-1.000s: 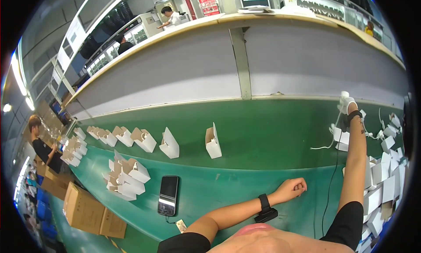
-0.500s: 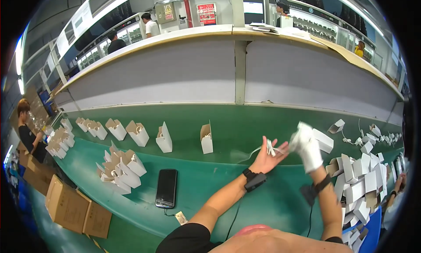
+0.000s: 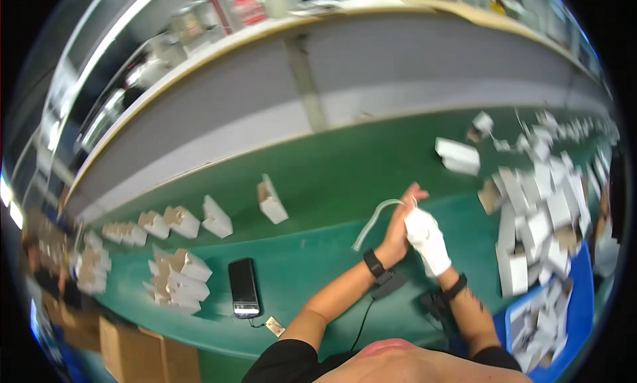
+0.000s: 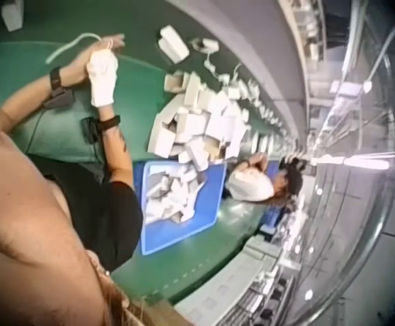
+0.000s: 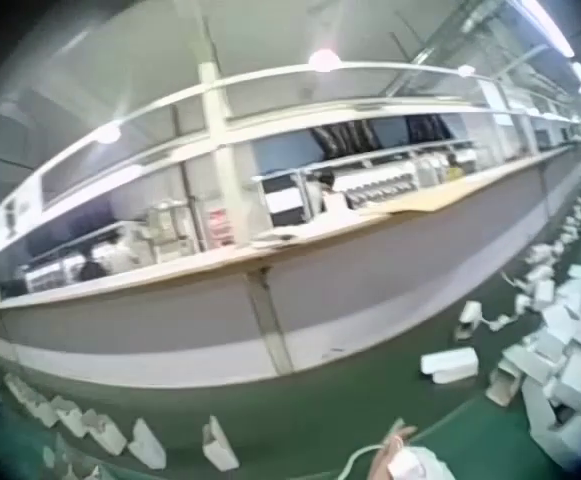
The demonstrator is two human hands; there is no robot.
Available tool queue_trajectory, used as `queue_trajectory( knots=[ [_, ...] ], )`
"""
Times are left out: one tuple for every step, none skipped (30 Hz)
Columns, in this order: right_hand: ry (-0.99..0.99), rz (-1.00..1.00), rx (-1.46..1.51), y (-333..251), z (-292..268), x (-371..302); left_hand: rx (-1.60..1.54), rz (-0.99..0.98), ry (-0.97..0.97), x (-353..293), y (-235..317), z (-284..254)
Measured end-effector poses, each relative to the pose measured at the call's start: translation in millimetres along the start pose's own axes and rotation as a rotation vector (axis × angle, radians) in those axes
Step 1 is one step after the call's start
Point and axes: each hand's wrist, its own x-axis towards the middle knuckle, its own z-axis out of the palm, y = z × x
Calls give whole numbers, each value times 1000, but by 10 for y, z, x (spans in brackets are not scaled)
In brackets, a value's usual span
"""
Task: The person picks up a white power adapter and a white box, inserts the adapter into the box, and places the packaged item onto the conveyor belt. This process is repeated multiple times.
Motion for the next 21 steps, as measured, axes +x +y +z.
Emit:
queue_trajectory(
  knots=[
    [-38, -95, -65, -87, -61, 32, -44, -24, -23, -13, 18, 55],
    [-87, -189, -119, -211, -70, 108, -80, -45, -34, -14, 88, 49],
    [-37, -11, -46, -303, -106, 134, -41, -34, -64, 42, 67, 73],
    [18, 156, 36, -348, -165, 159, -1, -14, -95, 115, 28, 87],
    [59, 212, 21, -350, -317, 188, -10, -83, -110, 171, -17, 128],
    [113, 337, 147, -320, -495, 232, 171, -57, -214, 255, -69, 187],
    [155, 440, 286, -273, -623, 256, 356, -5, -315, 394, -99, 223],
    [169, 449, 283, -226, -717, 245, 353, -18, -324, 575, -130, 222],
    [200, 410, 295, -195, -758, 230, 493, -3, -322, 741, -124, 146],
    [223, 363, 308, -181, -789, 246, 635, 22, -314, 924, -93, 58],
    [228, 308, 325, -170, -802, 282, 779, 60, -287, 1096, -47, -34],
    [275, 287, 299, -188, -800, 270, 1034, 309, -311, 1279, -57, -61],
    [302, 264, 289, -209, -753, 199, 1310, 551, -303, 1432, -97, -72],
    [353, 271, 293, -263, -740, 121, 1354, 526, -352, 1533, -112, 47],
    [386, 272, 313, -343, -695, 68, 1545, 593, -342, 1688, -206, 70],
    [368, 131, 17, -364, -862, -4, 1659, 641, -430, 1790, -291, 430],
    [356, -16, -257, -385, -952, -48, 1763, 713, -409, 1923, -464, 565],
    [335, -37, -252, -411, -1016, -66, 1855, 778, -419, 2076, -672, 730],
    [270, -31, -238, -402, -819, 5, 1919, 513, -400, 2272, -713, 427],
    [265, -25, -259, -442, -822, -4, 1933, 291, -437, 2343, -703, 444],
    [264, -14, -283, -470, -828, 1, 1945, 295, -422, 2414, -678, 394]
  ],
)
